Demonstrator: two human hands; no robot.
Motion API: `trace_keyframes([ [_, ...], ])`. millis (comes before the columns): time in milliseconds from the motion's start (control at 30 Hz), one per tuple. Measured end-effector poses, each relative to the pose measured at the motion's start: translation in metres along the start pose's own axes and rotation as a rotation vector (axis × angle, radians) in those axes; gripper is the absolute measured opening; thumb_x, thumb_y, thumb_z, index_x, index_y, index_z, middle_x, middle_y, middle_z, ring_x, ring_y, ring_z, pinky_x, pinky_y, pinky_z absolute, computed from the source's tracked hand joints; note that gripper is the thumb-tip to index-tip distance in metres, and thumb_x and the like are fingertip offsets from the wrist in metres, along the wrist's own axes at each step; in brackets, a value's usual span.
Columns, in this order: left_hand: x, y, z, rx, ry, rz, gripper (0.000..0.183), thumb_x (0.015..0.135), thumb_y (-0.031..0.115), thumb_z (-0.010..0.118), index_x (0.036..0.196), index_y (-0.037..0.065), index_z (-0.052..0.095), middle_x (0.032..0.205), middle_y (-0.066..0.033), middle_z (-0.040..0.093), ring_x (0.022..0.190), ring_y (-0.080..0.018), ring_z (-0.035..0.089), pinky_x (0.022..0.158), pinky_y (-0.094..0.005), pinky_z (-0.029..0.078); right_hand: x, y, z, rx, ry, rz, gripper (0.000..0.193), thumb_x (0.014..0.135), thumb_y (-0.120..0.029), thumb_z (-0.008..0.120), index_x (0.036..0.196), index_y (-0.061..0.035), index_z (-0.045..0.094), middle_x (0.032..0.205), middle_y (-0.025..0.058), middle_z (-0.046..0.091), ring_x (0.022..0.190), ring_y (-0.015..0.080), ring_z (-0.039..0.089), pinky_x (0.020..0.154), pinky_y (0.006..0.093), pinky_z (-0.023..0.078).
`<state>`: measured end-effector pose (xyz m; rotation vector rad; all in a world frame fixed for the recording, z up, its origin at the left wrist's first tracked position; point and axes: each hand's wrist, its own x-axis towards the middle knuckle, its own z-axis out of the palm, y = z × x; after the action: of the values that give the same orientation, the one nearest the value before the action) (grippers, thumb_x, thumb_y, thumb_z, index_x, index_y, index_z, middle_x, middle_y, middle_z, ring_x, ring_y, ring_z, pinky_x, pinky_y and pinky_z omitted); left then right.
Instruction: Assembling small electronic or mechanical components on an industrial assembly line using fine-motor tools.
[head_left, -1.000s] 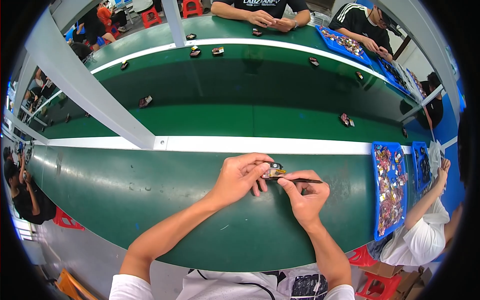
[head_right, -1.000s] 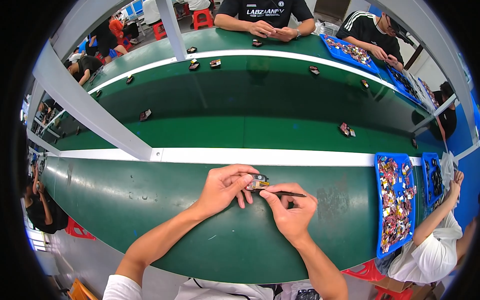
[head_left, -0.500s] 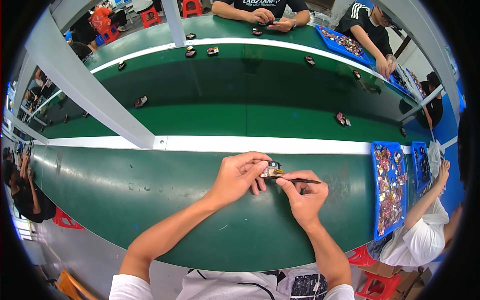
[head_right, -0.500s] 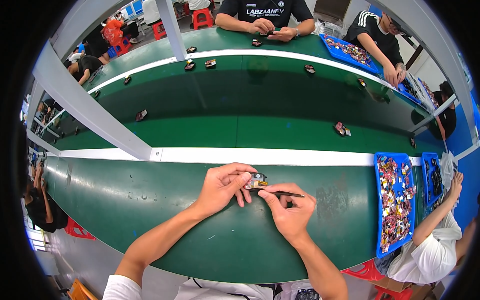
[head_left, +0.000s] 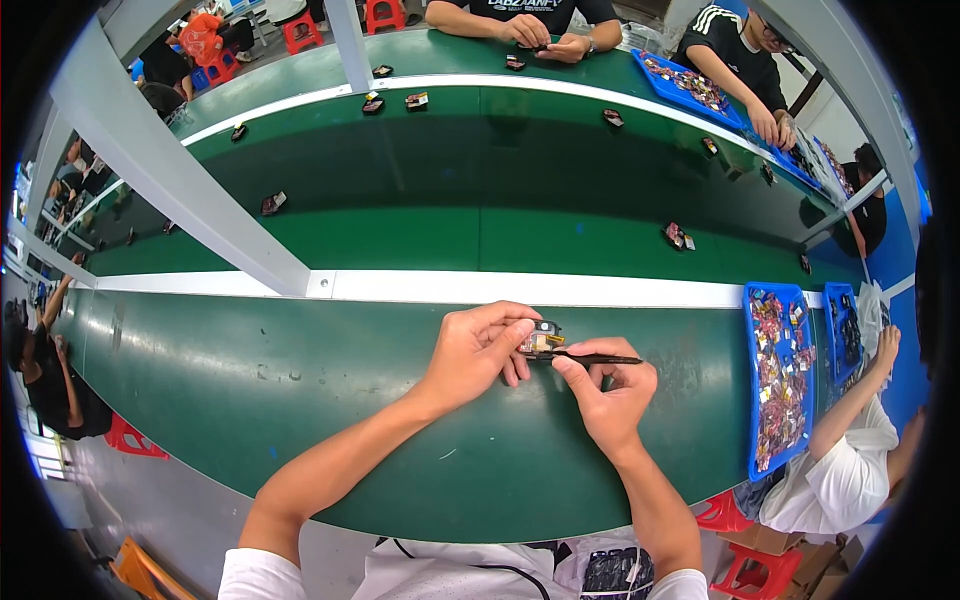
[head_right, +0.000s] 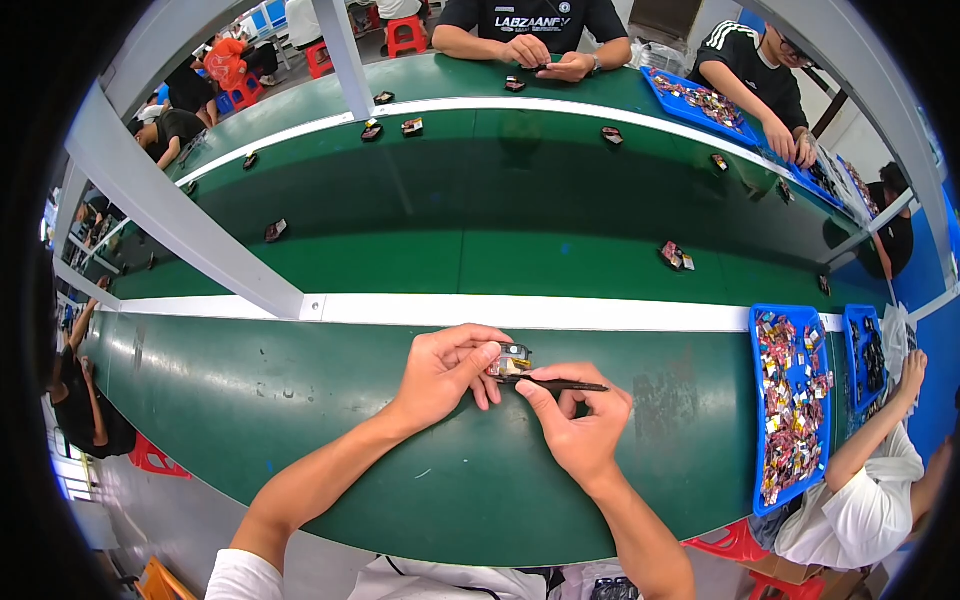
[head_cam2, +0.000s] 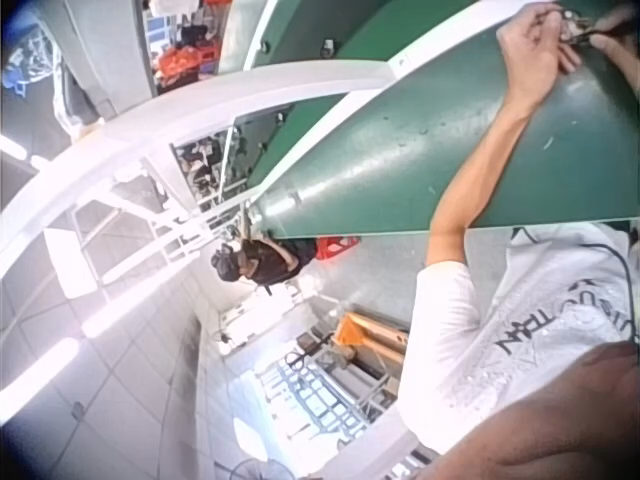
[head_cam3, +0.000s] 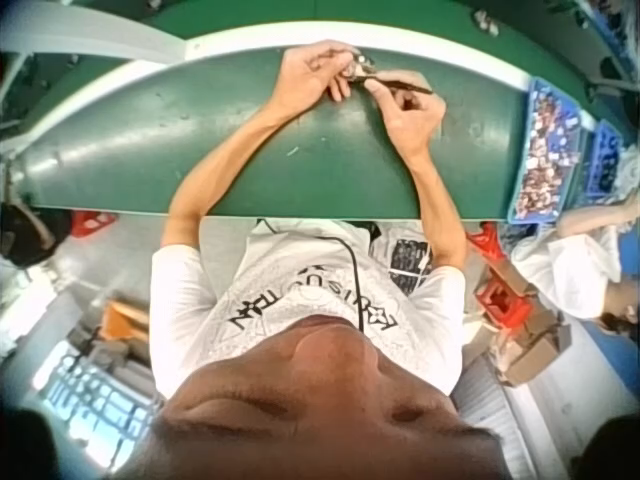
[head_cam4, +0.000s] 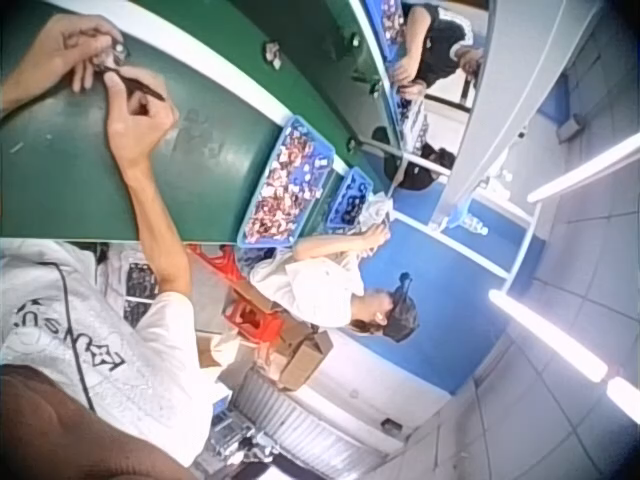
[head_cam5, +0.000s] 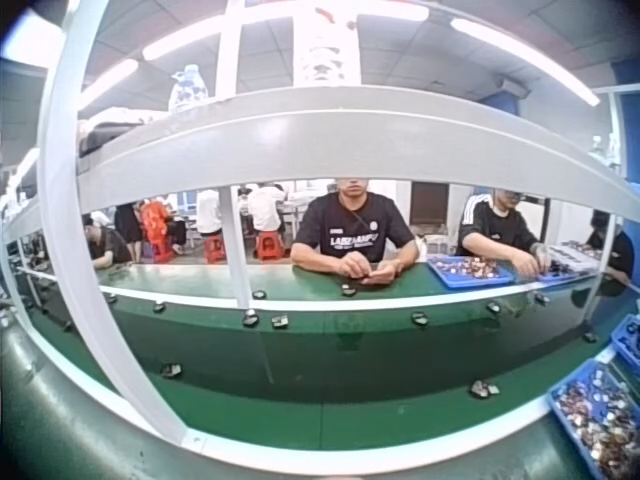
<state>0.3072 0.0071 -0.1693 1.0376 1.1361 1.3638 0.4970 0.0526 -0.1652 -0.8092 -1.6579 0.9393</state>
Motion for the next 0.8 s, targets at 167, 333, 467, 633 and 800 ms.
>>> trace_keyframes([
  [167,-0.0005,-0.0004,-0.0007,-0.006,0.002,0.014,0.024,0.105,0.010,0.057,0.119,-0.008,0.065,0.091,-0.0146,0.071,0.064,-0.0165,0.069,0.052,-0.0270,0.057,-0.0003,0.0023,0.0016,-0.037,-0.035,-0.136,0.014,0.077,0.000,0.085,0.088,-0.0037,0.076,0.085,0.0049,0.077,0.043,0.0019,0.039,0.042,0.0215,0.029],
  [333,-0.0005,0.0008,0.0012,-0.011,0.003,-0.001,0.024,0.104,0.010,0.058,0.119,-0.008,0.065,0.091,-0.0150,0.071,0.064,-0.0160,0.068,0.052,-0.0263,0.057,0.0003,0.0031,0.0006,-0.048,-0.046,-0.185,0.014,0.076,0.001,0.085,0.086,-0.0038,0.076,0.087,0.0067,0.078,0.042,0.0030,0.040,0.041,0.0221,0.030],
  [467,-0.0009,0.0037,0.0023,-0.017,0.010,-0.039,0.023,0.104,0.009,0.058,0.117,-0.008,0.066,0.088,-0.0115,0.070,0.063,-0.0132,0.066,0.052,-0.0255,0.054,0.0008,0.0033,0.0000,-0.057,-0.058,-0.208,0.014,0.076,0.001,0.085,0.085,-0.0039,0.075,0.087,0.0068,0.078,0.041,0.0034,0.038,0.041,0.0224,0.029],
  [633,0.0012,0.0056,0.0001,-0.002,-0.024,-0.048,0.024,0.101,0.009,0.063,0.118,-0.007,0.066,0.086,-0.0115,0.072,0.063,-0.0121,0.066,0.052,-0.0257,0.054,0.0001,0.0030,0.0007,-0.059,-0.052,-0.208,0.013,0.077,0.001,0.085,0.084,-0.0042,0.075,0.086,0.0067,0.078,0.041,0.0037,0.038,0.041,0.0228,0.029],
  [800,0.0004,0.0064,0.0008,0.058,-0.051,-0.019,0.026,0.096,0.004,0.068,0.119,-0.007,0.065,0.080,-0.0102,0.073,0.063,-0.0102,0.066,0.053,-0.0256,0.054,-0.0003,-0.0021,0.0013,-0.108,-0.059,-0.217,0.014,0.076,0.004,0.084,0.081,-0.0031,0.072,0.084,0.0082,0.077,0.043,0.0032,0.042,0.042,0.0212,0.031],
])
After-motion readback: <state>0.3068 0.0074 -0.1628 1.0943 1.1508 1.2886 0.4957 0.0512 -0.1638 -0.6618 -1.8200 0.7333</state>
